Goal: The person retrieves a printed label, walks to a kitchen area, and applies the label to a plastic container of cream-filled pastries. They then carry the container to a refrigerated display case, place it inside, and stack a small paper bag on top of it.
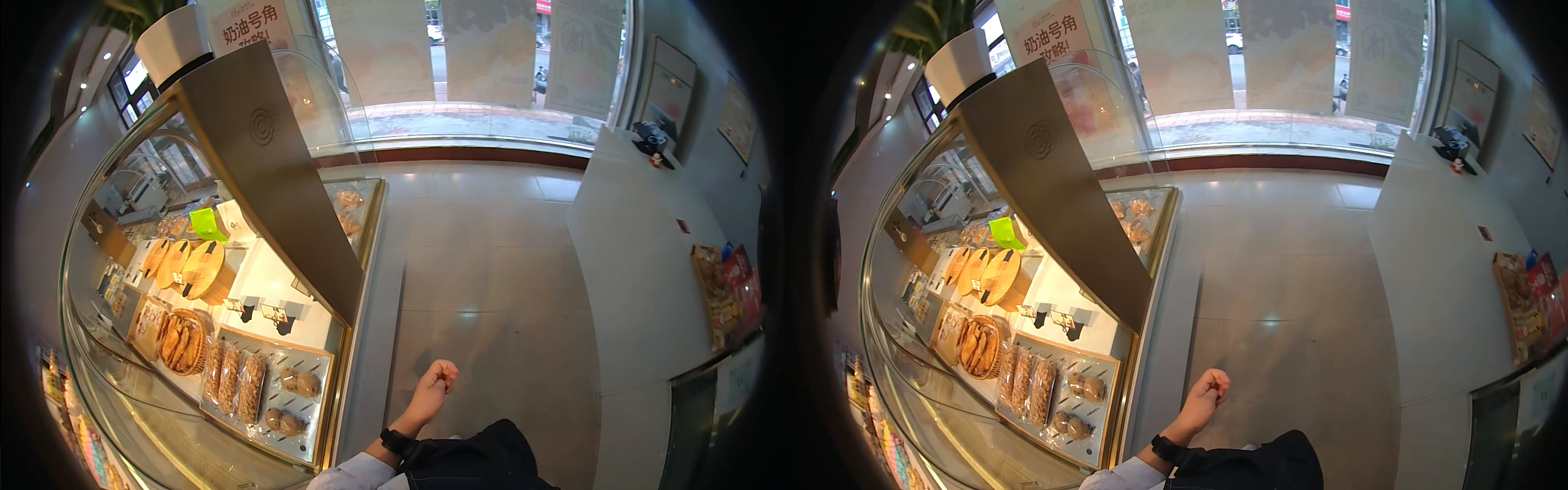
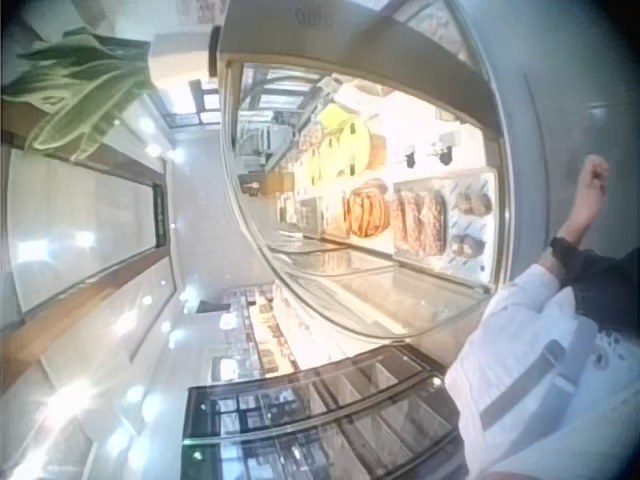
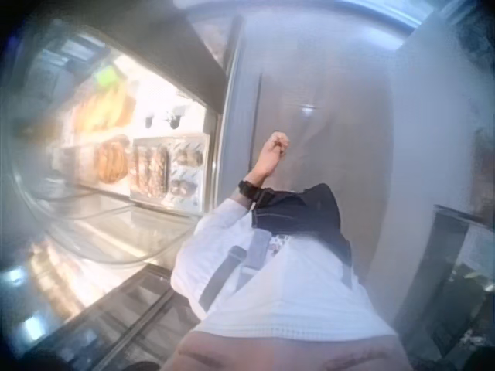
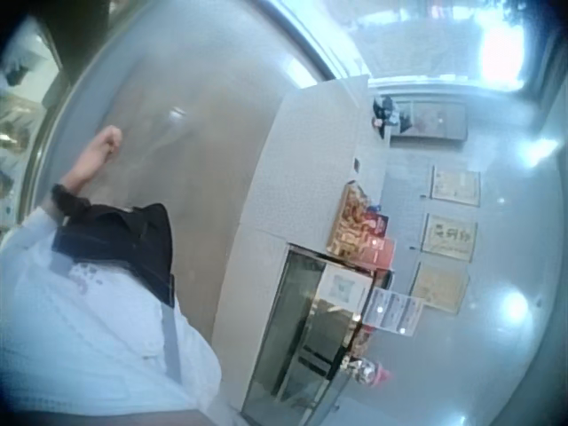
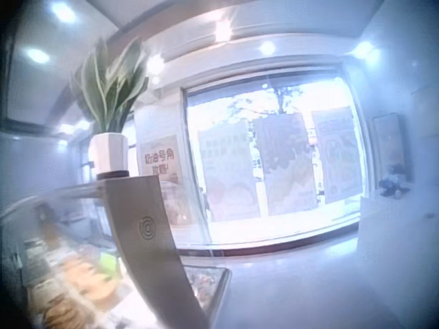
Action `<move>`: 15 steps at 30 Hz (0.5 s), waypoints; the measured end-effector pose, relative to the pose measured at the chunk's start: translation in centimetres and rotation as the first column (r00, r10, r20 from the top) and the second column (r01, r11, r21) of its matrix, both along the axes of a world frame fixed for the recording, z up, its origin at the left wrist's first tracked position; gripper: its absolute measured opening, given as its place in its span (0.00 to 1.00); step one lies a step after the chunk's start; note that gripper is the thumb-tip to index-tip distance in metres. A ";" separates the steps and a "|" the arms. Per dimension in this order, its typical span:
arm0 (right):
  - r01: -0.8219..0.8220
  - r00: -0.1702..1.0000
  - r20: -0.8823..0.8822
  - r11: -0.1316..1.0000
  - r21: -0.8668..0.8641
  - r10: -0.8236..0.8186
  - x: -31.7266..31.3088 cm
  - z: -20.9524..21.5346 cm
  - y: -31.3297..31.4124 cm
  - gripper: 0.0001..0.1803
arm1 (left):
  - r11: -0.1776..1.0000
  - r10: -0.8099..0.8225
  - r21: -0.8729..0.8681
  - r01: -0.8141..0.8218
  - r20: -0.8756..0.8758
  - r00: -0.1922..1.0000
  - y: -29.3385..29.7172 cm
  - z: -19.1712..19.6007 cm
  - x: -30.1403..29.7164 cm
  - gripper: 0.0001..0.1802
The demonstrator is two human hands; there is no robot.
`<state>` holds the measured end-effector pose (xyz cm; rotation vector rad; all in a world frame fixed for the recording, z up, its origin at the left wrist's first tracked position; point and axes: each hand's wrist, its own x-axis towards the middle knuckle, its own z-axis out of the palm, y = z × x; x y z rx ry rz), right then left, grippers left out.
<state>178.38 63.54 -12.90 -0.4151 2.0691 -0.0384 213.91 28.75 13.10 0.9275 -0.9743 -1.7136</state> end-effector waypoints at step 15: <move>-0.811 0.533 -0.446 0.584 -0.028 0.719 -38.9 -6.1 -58.8 0.14 | 0.902 0.385 0.146 -0.406 0.152 0.910 -30.5 2.0 -11.8 0.15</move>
